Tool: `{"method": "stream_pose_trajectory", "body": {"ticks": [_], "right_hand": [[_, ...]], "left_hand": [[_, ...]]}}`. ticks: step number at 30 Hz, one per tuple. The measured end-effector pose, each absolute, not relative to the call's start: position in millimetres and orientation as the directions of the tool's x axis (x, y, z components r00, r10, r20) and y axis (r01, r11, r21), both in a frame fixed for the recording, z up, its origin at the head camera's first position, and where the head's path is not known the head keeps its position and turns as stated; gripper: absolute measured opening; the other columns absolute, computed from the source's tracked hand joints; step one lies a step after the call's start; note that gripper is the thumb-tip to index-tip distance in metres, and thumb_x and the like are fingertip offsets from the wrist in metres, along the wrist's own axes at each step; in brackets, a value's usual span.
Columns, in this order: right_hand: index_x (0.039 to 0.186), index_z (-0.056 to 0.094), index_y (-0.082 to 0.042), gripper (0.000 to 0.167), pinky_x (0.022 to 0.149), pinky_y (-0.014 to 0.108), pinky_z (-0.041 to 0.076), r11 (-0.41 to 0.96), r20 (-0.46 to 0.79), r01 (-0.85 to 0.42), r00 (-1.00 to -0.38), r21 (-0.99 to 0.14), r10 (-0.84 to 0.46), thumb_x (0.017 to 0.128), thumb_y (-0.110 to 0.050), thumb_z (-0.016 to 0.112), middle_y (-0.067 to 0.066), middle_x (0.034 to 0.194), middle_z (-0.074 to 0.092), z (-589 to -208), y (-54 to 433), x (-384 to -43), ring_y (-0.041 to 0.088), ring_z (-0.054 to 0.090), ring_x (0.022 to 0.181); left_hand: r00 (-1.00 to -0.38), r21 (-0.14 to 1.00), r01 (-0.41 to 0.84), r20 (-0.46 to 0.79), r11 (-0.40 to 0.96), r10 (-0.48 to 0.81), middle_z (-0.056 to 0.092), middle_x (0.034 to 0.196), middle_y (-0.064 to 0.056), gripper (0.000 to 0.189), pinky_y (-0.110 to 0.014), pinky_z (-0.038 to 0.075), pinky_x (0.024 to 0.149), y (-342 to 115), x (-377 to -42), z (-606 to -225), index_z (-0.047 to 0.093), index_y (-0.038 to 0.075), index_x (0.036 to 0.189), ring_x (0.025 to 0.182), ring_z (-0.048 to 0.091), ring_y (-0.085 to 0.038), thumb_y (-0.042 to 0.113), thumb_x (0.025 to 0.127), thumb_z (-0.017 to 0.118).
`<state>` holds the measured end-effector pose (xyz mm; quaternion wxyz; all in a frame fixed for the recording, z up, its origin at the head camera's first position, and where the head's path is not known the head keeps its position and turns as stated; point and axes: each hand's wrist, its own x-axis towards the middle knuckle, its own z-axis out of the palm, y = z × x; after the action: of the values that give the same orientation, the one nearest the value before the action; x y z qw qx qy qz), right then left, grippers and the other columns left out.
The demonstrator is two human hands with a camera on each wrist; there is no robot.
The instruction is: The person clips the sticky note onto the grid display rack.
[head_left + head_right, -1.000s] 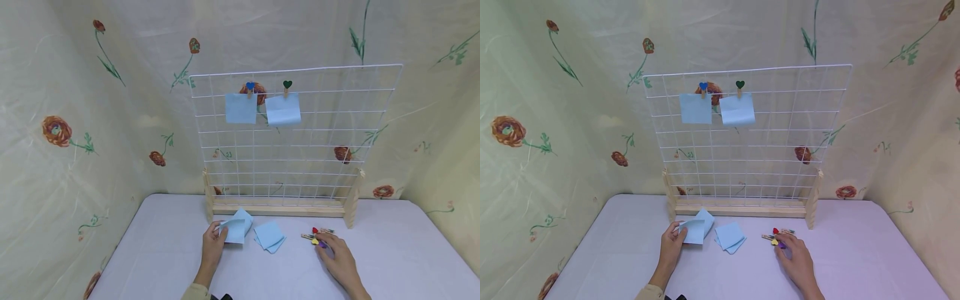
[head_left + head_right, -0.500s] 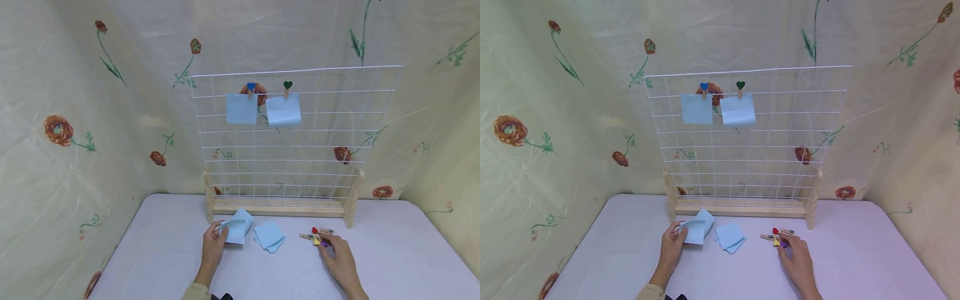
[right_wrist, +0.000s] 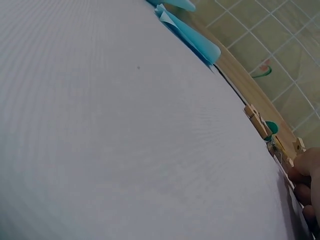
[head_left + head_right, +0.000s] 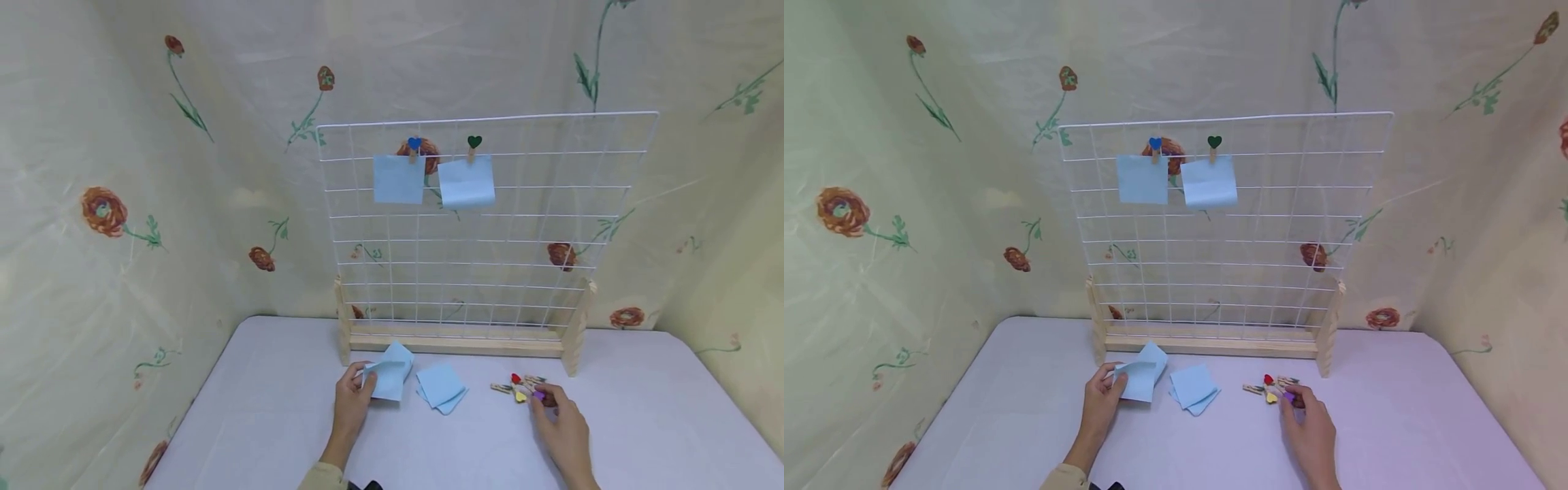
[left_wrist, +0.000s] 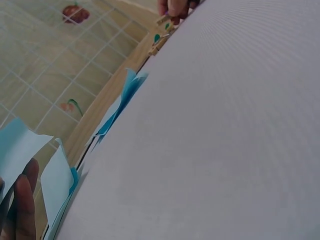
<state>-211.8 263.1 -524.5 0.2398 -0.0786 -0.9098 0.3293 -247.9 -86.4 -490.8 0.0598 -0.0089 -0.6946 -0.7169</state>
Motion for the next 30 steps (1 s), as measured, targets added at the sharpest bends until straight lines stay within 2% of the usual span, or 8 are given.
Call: {"method": "stream_pose_trajectory", "body": {"ticks": [5,8,14,18,21,26,30], "right_hand": [[0.109,0.063,-0.008,0.024,0.071,0.037,0.040,0.761,0.382,-0.019,-0.873,-0.649,0.303,0.086,-0.010,0.065,0.010,0.091,0.066,-523,265,-211,0.025,0.058,0.085],[0.109,0.064,-0.010,0.022,0.069,0.033,0.040,0.762,0.387,-0.023,-0.871,-0.647,0.303,0.087,-0.011,0.064,0.007,0.089,0.064,-524,264,-210,0.018,0.055,0.082],[0.106,0.066,-0.013,0.017,0.062,0.020,0.037,0.754,0.385,-0.008,-0.863,-0.657,0.327,0.090,-0.013,0.060,0.000,0.085,0.059,-525,263,-211,0.002,0.045,0.072],[0.106,0.066,-0.015,0.016,0.061,0.019,0.036,0.740,0.339,0.038,-0.872,-0.672,0.352,0.094,-0.016,0.055,0.001,0.087,0.057,-523,263,-213,0.004,0.044,0.073],[0.109,0.064,-0.014,0.018,0.061,0.018,0.038,0.734,0.317,0.049,-0.881,-0.677,0.350,0.094,-0.016,0.054,0.002,0.091,0.058,-521,263,-213,0.004,0.046,0.074],[0.109,0.064,-0.012,0.018,0.063,0.013,0.039,0.714,0.345,-0.018,-0.884,-0.700,0.316,0.091,-0.015,0.061,0.001,0.093,0.061,-522,264,-210,-0.004,0.047,0.074],[0.106,0.068,-0.016,0.016,0.069,0.009,0.038,0.707,0.382,-0.105,-0.891,-0.699,0.246,0.091,-0.018,0.063,-0.003,0.098,0.061,-524,266,-209,-0.010,0.046,0.081]], "left_hand": [[-0.992,0.994,0.111,0.111,-0.002,-0.061,0.066,0.109,-0.028,0.023,-0.024,0.057,0.067,-83,-249,-488,0.057,-0.005,0.113,0.096,0.067,-0.029,0.004,0.091,0.057],[-0.992,0.995,0.103,0.104,0.012,-0.068,0.067,0.108,-0.026,0.023,-0.023,0.057,0.067,-83,-249,-486,0.058,-0.003,0.113,0.096,0.068,-0.027,0.005,0.092,0.057],[-0.989,0.991,0.134,0.134,0.010,-0.065,0.067,0.103,-0.028,0.022,-0.034,0.058,0.064,-83,-253,-484,0.058,-0.007,0.111,0.083,0.068,-0.019,0.002,0.091,0.056],[-0.984,0.986,0.168,0.168,0.008,-0.050,0.068,0.100,-0.030,0.021,-0.030,0.057,0.061,-78,-258,-478,0.057,-0.007,0.110,0.077,0.068,-0.015,0.002,0.090,0.056],[-0.983,0.984,0.177,0.177,0.004,-0.036,0.068,0.099,-0.030,0.021,-0.025,0.056,0.061,-71,-262,-472,0.057,-0.008,0.109,0.079,0.069,-0.019,0.002,0.091,0.055],[-0.982,0.982,0.187,0.187,0.022,-0.006,0.069,0.098,-0.028,0.020,-0.025,0.056,0.063,-58,-266,-459,0.058,-0.006,0.110,0.082,0.068,-0.023,0.002,0.092,0.055],[-0.981,0.979,0.196,0.196,0.049,0.015,0.069,0.102,-0.024,0.020,-0.027,0.058,0.067,-47,-270,-449,0.059,-0.003,0.110,0.086,0.069,-0.025,0.006,0.093,0.056]]}}
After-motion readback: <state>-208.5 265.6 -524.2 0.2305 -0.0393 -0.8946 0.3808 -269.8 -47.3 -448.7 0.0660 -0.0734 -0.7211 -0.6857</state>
